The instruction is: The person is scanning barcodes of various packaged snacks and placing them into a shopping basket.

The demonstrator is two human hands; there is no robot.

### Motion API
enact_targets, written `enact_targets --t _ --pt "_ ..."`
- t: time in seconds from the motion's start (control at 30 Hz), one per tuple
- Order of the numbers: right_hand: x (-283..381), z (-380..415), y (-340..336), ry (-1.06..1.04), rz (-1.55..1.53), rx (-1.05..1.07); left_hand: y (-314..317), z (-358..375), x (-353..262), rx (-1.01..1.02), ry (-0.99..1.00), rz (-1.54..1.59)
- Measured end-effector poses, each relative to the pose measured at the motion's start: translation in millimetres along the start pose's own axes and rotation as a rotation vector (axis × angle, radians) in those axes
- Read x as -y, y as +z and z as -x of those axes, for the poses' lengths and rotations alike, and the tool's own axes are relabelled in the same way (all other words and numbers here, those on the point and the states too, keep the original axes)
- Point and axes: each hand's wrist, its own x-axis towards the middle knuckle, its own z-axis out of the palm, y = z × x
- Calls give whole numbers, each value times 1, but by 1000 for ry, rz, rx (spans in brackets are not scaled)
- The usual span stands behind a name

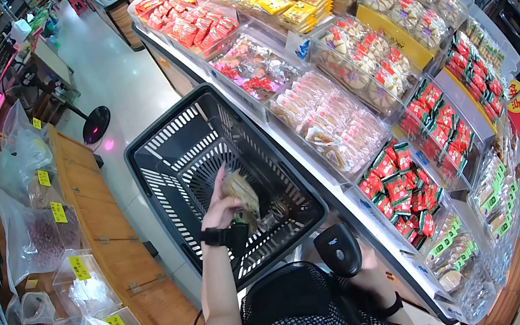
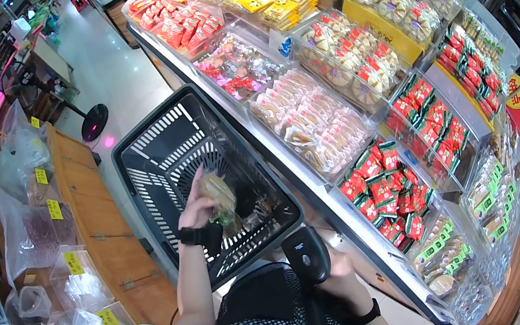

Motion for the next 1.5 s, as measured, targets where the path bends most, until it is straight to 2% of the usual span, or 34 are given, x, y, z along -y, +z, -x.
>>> enact_targets --t 0.07,0.1,0.17,0.27,0.4,0.6,0.67,0.73,0.77,0.8,0.87,0.9,1.0,1.13,1.23,1.27,1.33,1.4,1.47,1.5 --pt "3 -2 1 198 -145 83 22 23 -24 462 224 112" --pt "5 -2 1 262 -196 102 31 31 -30 463 232 111" --pt "8 -6 4 232 -265 112 48 47 -34 578 278 285" --pt "17 -13 9 168 -379 142 60 60 -28 656 267 348" --pt "26 -18 23 172 -473 157 63 63 -17 700 245 300" --pt "30 -3 30 287 -964 266 80 61 -4 806 198 16" --pt "30 -2 27 270 -933 224 91 67 -3 816 132 31" --pt "24 1 20 258 -868 167 102 64 2 846 166 -84" --pt "20 0 16 261 -890 126 107 62 5 857 186 -99" --pt "25 1 7 369 -1049 55 110 60 11 852 202 -134" --pt "8 5 -5 298 -890 111 129 65 15 808 144 -128" --pt "6 8 -13 283 -1017 89 136 68 19 784 96 -138" --pt "-11 21 -46 276 -937 113 160 62 40 775 5 -239" --pt "-33 59 -96 393 -1033 -200 211 60 78 820 -112 -325" --pt "-63 109 -131 472 -973 -396 260 63 111 970 -128 -479" --pt "-71 129 -142 502 -1096 -479 281 67 125 1020 -119 -539" --pt "-89 165 -154 537 -1256 -645 322 80 153 1115 23 -586" --pt "-93 188 -168 538 -1233 -804 361 89 177 1252 256 -884" --pt "-96 212 -181 522 -1181 -907 402 107 198 1304 360 -980" --pt "-99 221 -186 476 -1160 -966 416 113 215 1296 474 -1075"
